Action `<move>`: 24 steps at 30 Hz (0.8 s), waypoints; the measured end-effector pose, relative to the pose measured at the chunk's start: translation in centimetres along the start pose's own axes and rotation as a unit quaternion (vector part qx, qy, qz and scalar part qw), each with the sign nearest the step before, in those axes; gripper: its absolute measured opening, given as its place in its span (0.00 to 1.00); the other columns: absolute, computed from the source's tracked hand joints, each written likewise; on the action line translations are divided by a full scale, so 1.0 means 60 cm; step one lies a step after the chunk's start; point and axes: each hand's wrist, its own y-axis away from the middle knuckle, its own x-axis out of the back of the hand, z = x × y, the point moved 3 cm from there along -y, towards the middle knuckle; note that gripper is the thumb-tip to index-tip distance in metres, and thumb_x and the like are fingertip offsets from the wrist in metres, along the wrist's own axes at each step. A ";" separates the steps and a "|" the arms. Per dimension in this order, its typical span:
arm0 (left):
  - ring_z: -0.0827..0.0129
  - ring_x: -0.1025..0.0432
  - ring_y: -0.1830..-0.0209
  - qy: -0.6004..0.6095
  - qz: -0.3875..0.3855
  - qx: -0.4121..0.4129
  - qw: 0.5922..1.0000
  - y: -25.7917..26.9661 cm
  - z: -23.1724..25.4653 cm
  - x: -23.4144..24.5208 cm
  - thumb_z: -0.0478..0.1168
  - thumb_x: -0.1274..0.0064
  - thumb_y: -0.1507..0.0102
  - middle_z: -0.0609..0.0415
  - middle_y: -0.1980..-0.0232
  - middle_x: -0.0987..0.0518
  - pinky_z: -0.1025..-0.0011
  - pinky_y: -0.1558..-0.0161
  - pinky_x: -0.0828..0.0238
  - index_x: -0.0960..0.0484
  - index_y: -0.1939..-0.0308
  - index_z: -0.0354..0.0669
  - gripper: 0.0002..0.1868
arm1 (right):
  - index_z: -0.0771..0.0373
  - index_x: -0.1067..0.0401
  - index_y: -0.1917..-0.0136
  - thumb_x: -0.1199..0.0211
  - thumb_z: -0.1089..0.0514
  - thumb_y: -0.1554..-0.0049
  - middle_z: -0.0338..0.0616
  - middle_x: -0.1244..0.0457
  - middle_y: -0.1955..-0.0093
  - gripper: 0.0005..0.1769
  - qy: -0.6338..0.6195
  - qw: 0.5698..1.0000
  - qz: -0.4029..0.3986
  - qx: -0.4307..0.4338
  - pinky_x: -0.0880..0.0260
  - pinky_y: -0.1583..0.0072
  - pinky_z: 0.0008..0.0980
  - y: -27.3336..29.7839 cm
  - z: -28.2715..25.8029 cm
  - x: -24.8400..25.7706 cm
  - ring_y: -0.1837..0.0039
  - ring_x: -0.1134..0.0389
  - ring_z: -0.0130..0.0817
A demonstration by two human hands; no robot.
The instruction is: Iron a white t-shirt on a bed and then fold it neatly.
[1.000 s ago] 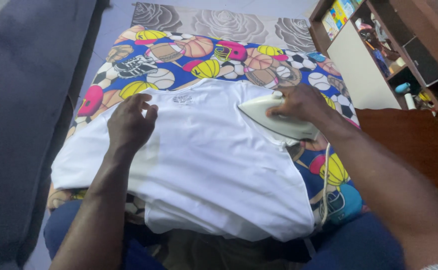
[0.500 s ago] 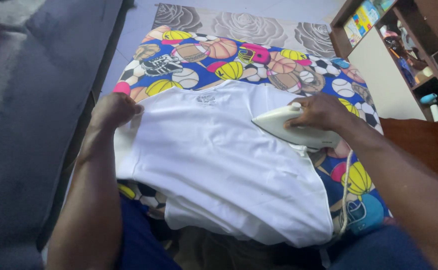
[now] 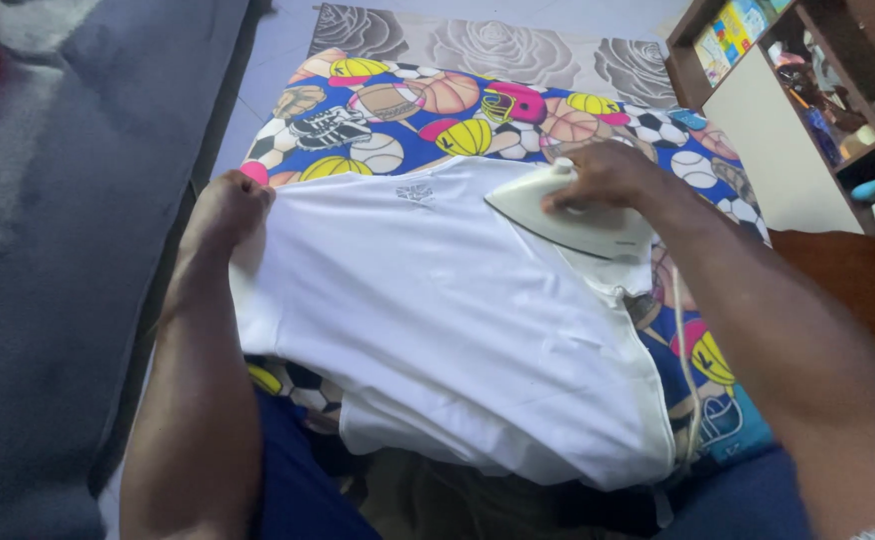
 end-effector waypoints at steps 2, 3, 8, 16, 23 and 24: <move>0.59 0.22 0.59 0.024 0.021 -0.007 0.999 0.005 0.005 0.006 0.48 0.40 0.38 0.44 0.61 0.17 0.61 0.50 0.28 0.18 0.59 0.38 0.15 | 0.49 0.26 0.35 0.27 0.25 0.61 0.51 0.29 0.47 0.46 0.039 0.993 -0.099 -0.042 0.30 0.42 0.44 0.043 -0.001 -0.002 0.44 0.28 0.47; 0.59 0.22 0.59 0.027 0.025 -0.004 0.999 0.005 0.008 0.009 0.48 0.40 0.38 0.44 0.61 0.17 0.61 0.50 0.28 0.18 0.59 0.38 0.15 | 0.49 0.26 0.35 0.27 0.25 0.61 0.51 0.29 0.47 0.46 0.043 0.993 -0.099 -0.038 0.30 0.42 0.44 0.053 -0.001 -0.004 0.44 0.28 0.47; 0.57 0.22 0.61 0.013 0.017 0.006 1.000 0.017 0.021 0.011 0.48 0.41 0.37 0.43 0.62 0.17 0.60 0.52 0.28 0.18 0.60 0.39 0.14 | 0.47 0.25 0.34 0.33 0.21 0.59 0.50 0.27 0.47 0.46 0.078 0.989 -0.087 -0.087 0.28 0.40 0.45 0.052 -0.041 0.003 0.43 0.26 0.47; 0.59 0.23 0.63 0.013 0.015 -0.024 1.000 0.008 0.002 0.020 0.46 0.41 0.37 0.45 0.64 0.17 0.60 0.55 0.28 0.17 0.61 0.38 0.13 | 0.53 0.20 0.43 0.27 0.24 0.59 0.52 0.29 0.49 0.41 0.068 0.997 0.020 -0.036 0.30 0.41 0.48 -0.084 -0.049 -0.008 0.44 0.28 0.50; 0.58 0.23 0.64 -0.018 0.006 -0.015 1.000 0.006 0.010 0.018 0.47 0.40 0.36 0.43 0.64 0.18 0.58 0.57 0.27 0.17 0.62 0.37 0.15 | 0.50 0.21 0.41 0.27 0.29 0.60 0.47 0.27 0.50 0.39 0.016 0.991 -0.124 -0.036 0.28 0.44 0.43 0.068 -0.008 0.007 0.48 0.25 0.43; 0.58 0.23 0.64 -0.015 0.005 -0.016 1.000 0.006 0.011 0.015 0.47 0.40 0.36 0.43 0.64 0.18 0.58 0.57 0.27 0.17 0.62 0.37 0.15 | 0.50 0.21 0.41 0.27 0.29 0.60 0.47 0.27 0.50 0.39 0.018 0.991 -0.124 -0.038 0.28 0.44 0.43 0.101 -0.005 0.008 0.48 0.25 0.43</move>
